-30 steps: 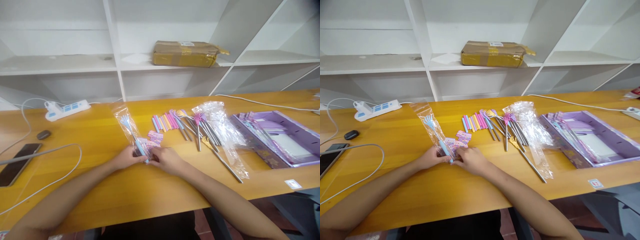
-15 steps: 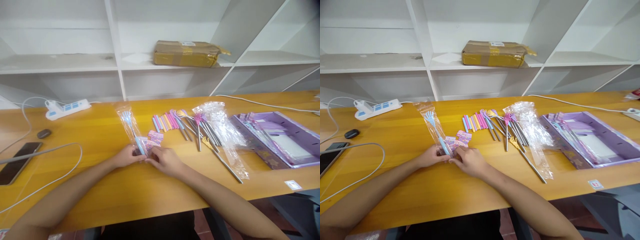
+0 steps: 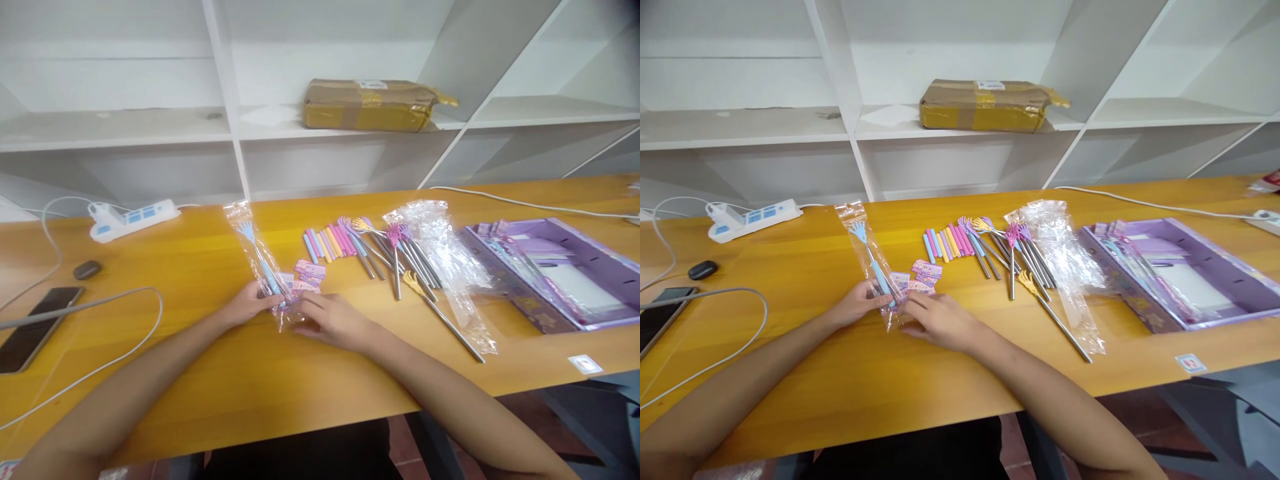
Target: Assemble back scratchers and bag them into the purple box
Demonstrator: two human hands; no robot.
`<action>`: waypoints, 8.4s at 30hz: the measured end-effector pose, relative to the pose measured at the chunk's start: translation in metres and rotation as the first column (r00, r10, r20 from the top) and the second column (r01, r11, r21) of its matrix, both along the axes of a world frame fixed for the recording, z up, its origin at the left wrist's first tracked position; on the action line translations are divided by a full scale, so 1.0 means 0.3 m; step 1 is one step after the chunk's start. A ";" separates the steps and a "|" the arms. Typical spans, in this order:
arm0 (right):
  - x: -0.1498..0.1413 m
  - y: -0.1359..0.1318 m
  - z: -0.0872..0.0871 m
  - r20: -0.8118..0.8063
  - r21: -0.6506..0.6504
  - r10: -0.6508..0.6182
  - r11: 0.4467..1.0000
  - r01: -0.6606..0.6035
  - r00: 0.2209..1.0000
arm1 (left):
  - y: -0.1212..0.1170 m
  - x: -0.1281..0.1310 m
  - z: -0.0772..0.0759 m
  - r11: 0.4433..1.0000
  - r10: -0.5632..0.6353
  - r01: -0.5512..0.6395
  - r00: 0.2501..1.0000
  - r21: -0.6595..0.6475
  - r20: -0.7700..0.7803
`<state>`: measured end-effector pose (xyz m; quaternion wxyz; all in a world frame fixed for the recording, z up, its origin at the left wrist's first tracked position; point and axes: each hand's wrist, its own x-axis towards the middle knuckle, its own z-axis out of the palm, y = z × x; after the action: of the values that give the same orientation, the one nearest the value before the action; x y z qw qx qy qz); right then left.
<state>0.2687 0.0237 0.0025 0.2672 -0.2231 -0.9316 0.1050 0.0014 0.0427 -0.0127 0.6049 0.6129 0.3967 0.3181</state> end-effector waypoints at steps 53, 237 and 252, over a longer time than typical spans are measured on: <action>-0.032 -0.021 -0.024 -0.091 -0.073 -0.022 0.997 0.015 0.996 | -0.007 0.017 -0.003 0.993 -0.092 0.094 0.995 0.072 -0.025; 0.017 0.042 0.022 -0.442 -0.573 -0.359 0.818 0.050 0.822 | -0.023 0.049 -0.026 0.984 0.159 -0.170 0.972 0.052 0.172; 0.015 0.039 0.005 -0.472 -0.667 -0.366 0.743 -0.053 0.802 | -0.025 0.064 -0.020 0.982 0.180 -0.153 0.927 -0.108 0.329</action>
<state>0.2732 0.0354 0.0041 0.4491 -0.3405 -0.6862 0.4599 0.0205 0.0352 -0.0187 0.6588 0.4885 0.3502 0.4524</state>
